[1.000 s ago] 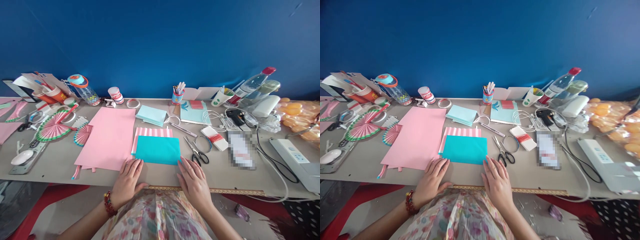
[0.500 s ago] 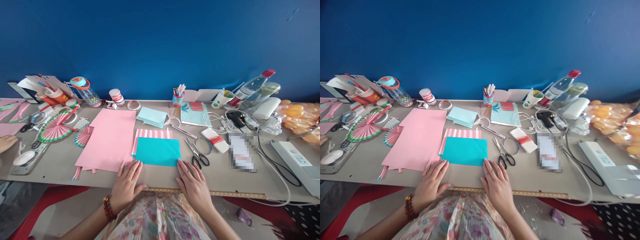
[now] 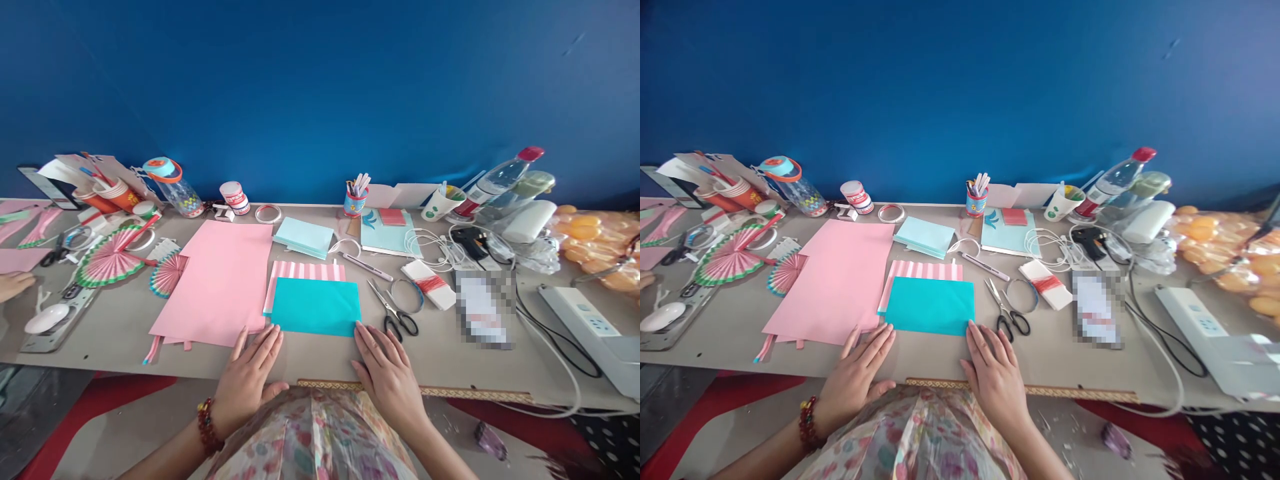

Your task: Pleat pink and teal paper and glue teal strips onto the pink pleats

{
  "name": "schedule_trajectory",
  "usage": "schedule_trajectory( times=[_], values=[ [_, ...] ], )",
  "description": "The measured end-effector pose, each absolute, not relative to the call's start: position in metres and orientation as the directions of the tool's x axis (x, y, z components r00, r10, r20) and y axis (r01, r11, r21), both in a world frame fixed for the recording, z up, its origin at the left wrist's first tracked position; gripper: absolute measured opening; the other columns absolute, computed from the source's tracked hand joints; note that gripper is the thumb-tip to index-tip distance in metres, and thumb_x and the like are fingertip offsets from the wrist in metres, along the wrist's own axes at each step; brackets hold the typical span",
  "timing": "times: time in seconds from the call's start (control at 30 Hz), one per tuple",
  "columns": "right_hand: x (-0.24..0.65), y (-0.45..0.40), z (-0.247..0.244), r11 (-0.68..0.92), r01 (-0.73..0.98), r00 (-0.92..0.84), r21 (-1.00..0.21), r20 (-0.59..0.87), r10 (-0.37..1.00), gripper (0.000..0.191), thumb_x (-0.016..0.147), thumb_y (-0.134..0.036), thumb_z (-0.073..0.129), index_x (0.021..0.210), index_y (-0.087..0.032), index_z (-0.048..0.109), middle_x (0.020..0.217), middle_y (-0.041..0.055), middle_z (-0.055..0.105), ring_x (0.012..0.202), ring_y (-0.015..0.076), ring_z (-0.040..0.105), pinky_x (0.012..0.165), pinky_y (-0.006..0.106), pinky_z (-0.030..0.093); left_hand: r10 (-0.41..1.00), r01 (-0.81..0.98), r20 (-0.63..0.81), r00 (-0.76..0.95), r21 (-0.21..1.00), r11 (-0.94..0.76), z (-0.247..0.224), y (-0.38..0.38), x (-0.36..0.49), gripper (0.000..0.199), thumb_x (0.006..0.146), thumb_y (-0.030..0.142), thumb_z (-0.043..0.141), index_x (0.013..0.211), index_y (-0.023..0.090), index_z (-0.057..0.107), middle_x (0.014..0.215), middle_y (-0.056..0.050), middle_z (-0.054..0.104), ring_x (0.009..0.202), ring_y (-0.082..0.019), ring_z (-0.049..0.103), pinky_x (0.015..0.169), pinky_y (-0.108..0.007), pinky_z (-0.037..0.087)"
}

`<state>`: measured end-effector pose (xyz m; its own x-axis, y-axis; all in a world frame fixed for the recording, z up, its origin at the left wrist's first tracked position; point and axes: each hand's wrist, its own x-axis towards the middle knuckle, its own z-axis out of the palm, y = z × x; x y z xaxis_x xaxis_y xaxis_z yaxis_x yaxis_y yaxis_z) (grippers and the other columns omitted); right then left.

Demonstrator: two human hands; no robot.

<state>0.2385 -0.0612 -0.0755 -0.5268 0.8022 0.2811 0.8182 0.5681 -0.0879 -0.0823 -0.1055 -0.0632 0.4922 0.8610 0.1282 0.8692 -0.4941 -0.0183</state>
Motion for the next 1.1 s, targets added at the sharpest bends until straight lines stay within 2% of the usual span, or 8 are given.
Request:
schedule_trajectory(
  times=[0.1,0.3,0.47,0.67,0.8,0.93,1.1],
  values=[
    [0.238,-0.061,-0.076,0.570,0.819,-0.530,-0.072,0.286,0.798,0.064,0.097,-0.032,0.048,0.156,-0.021,0.024,0.151,0.0019,0.044,0.131,0.0280,0.048,0.115,0.049,0.028,0.860,0.868,0.132,0.493,-0.004,-0.497,-0.064,-0.104,-0.083,0.078,0.094,0.063,0.039,0.153,0.013,0.028,0.151,-0.012,0.044,0.137,-0.028,0.041,0.121,-0.050,0.005],
    [0.239,-0.062,-0.078,0.568,0.820,-0.531,-0.075,0.272,0.802,0.066,0.097,-0.032,0.050,0.156,-0.021,0.022,0.152,0.0005,0.042,0.131,0.0284,0.046,0.116,0.049,0.025,0.861,0.868,0.135,0.491,0.012,-0.497,-0.064,-0.102,-0.084,0.077,0.095,0.061,0.040,0.154,0.015,0.026,0.153,-0.011,0.041,0.138,-0.027,0.040,0.119,-0.045,0.014],
    [0.239,-0.062,-0.078,0.572,0.816,-0.535,-0.082,0.266,0.802,0.067,0.097,-0.033,0.050,0.156,-0.021,0.022,0.153,0.0004,0.042,0.132,0.0284,0.045,0.116,0.049,0.025,0.841,0.848,0.133,0.525,-0.007,-0.529,-0.061,-0.102,-0.087,0.080,0.093,0.066,0.036,0.154,0.016,0.025,0.153,-0.011,0.040,0.141,-0.027,0.036,0.120,-0.047,0.011],
    [0.238,-0.061,-0.076,0.569,0.818,-0.528,-0.089,0.278,0.802,0.065,0.097,-0.033,0.048,0.156,-0.022,0.023,0.151,0.0015,0.044,0.130,0.0288,0.047,0.115,0.049,0.026,0.828,0.834,0.134,0.545,0.011,-0.551,-0.057,-0.099,-0.091,0.072,0.096,0.058,0.039,0.153,0.016,0.028,0.152,-0.012,0.042,0.140,-0.026,0.037,0.120,-0.049,0.005],
    [0.238,-0.061,-0.076,0.571,0.816,-0.530,-0.090,0.277,0.801,0.064,0.097,-0.032,0.049,0.155,-0.021,0.025,0.150,0.0021,0.045,0.131,0.0286,0.047,0.115,0.050,0.027,0.815,0.823,0.160,0.556,0.025,-0.567,-0.059,-0.098,-0.095,0.068,0.097,0.053,0.043,0.152,0.015,0.031,0.152,-0.012,0.043,0.139,-0.025,0.039,0.120,-0.047,0.011],
    [0.239,-0.061,-0.075,0.577,0.811,-0.534,-0.101,0.276,0.799,0.062,0.097,-0.031,0.050,0.154,-0.020,0.029,0.149,0.0029,0.047,0.130,0.0283,0.047,0.115,0.050,0.028,0.816,0.821,0.159,0.556,0.046,-0.568,-0.058,-0.096,-0.097,0.058,0.098,0.042,0.047,0.148,0.015,0.038,0.150,-0.011,0.045,0.137,-0.024,0.042,0.118,-0.044,0.022],
    [0.236,-0.056,-0.074,0.578,0.798,-0.516,-0.171,0.301,0.802,0.050,0.096,-0.031,0.052,0.144,-0.019,0.045,0.143,0.0064,0.053,0.125,0.0283,0.050,0.113,0.050,0.030,0.854,0.840,0.163,0.494,0.165,-0.517,-0.051,-0.085,-0.091,0.039,0.097,0.031,0.050,0.134,0.018,0.053,0.137,-0.009,0.057,0.126,-0.025,0.050,0.113,-0.046,0.033]
  ],
)
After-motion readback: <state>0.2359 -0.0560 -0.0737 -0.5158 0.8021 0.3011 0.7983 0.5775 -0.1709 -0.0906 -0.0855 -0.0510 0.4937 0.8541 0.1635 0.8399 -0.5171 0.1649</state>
